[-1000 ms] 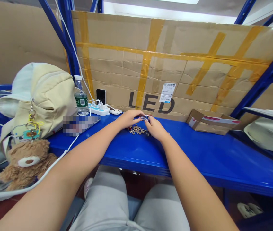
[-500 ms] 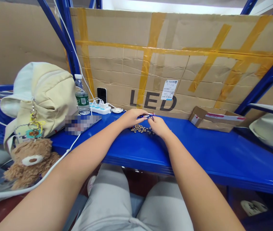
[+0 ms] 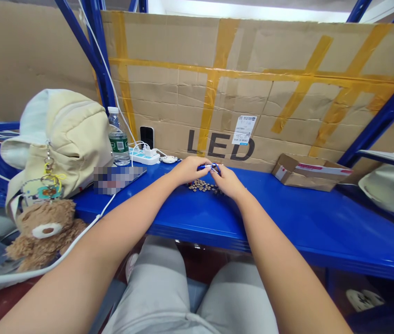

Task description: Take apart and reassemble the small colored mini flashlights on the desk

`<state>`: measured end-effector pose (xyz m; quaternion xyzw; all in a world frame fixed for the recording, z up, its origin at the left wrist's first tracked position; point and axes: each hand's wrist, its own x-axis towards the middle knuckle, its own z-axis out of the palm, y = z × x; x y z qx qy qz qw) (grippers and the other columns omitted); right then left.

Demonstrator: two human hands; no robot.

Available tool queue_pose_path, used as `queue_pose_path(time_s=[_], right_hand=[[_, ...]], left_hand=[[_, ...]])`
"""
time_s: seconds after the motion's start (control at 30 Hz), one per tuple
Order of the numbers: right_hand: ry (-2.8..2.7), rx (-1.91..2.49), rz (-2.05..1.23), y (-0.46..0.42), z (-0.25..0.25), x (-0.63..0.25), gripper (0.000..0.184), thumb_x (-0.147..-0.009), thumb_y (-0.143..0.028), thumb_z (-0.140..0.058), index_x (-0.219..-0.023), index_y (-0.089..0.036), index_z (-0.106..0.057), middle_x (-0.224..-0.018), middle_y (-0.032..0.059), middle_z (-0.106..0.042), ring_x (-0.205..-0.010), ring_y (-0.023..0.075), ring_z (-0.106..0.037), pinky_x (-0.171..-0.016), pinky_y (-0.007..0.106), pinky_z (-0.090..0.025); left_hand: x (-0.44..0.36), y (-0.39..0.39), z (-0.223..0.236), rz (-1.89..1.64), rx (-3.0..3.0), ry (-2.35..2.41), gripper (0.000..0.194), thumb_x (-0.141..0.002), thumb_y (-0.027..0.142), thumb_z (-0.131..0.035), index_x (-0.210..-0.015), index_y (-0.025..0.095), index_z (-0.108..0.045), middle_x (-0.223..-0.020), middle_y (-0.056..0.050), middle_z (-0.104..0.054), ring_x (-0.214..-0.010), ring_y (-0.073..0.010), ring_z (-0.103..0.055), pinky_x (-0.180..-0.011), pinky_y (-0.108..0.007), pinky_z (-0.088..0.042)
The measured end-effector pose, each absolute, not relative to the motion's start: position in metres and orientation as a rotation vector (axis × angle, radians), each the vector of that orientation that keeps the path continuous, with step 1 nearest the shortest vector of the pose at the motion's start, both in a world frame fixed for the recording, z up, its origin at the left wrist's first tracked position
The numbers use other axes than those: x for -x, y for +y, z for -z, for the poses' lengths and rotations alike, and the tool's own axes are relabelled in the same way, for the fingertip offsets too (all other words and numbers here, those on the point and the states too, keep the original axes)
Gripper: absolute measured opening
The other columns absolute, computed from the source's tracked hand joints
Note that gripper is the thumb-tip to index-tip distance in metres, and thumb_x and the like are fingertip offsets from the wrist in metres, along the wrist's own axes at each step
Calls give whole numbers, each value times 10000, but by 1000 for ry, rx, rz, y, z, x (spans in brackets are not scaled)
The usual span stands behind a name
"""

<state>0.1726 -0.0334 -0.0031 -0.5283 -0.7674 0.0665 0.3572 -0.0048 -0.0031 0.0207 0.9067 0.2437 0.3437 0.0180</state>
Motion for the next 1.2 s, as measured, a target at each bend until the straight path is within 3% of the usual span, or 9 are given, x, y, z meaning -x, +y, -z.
queue_pose_path(time_s=[0.13,0.3,0.43,0.6,0.83,1.1,1.2], right_hand=[[-2012,1293,-205,-38,2,-170,322,-926,-417,-337,-1010,-193,-553,-920,54,-664,-821,186,-592,-716,284,-435],[-2040,1513,-43,-41,-2,-171,314,-920,-426,-356,-972,-179,-543,-979,106,-665,-851,227,-599,-691,289,-413],[-2085,1542,5,-44,-5,-170,357,-938,-421,-304,-1021,-178,-552,-1026,119,-661,-890,238,-598,-725,290,-402],[-2114,1540,16,-47,-7,-167,380,-945,-357,-233,-923,-187,-573,-910,101,-666,-797,228,-581,-679,297,-384],[-1904,1342,-202,-38,1,-170,332,-907,-509,-304,-848,-219,-454,-766,40,-606,-686,192,-535,-603,289,-385],[-1875,1127,-454,-38,5,-166,300,-908,-520,-318,-905,-229,-389,-610,-43,-488,-552,142,-466,-550,263,-368],[-1900,1168,-412,-39,4,-166,265,-924,-482,-291,-887,-230,-361,-606,-38,-492,-559,150,-477,-555,266,-367]], left_hand=[[6,-1,-20,-1084,-2838,752,278,-856,262,-473,-1053,175,-650,-1048,-51,-692,-955,-192,-629,-846,-282,-460],[6,0,-20,-1060,-2839,768,282,-864,280,-466,-1045,180,-658,-1061,-51,-690,-966,-194,-629,-857,-283,-460],[5,-1,-20,-1083,-2839,763,276,-859,281,-470,-1020,176,-668,-1031,-53,-698,-937,-195,-636,-832,-280,-462],[2,-5,-21,-1108,-2831,756,269,-867,306,-465,-950,163,-678,-926,-47,-711,-841,-178,-638,-743,-252,-448],[2,-9,-24,-1159,-2814,755,262,-873,282,-444,-901,148,-667,-826,-35,-693,-742,-147,-609,-658,-226,-401],[5,-6,-23,-1121,-2809,807,268,-864,264,-441,-947,155,-671,-867,-33,-701,-769,-151,-617,-675,-227,-410],[6,-5,-23,-1078,-2819,825,289,-858,271,-445,-1015,175,-668,-937,-35,-708,-834,-167,-633,-738,-238,-436]])
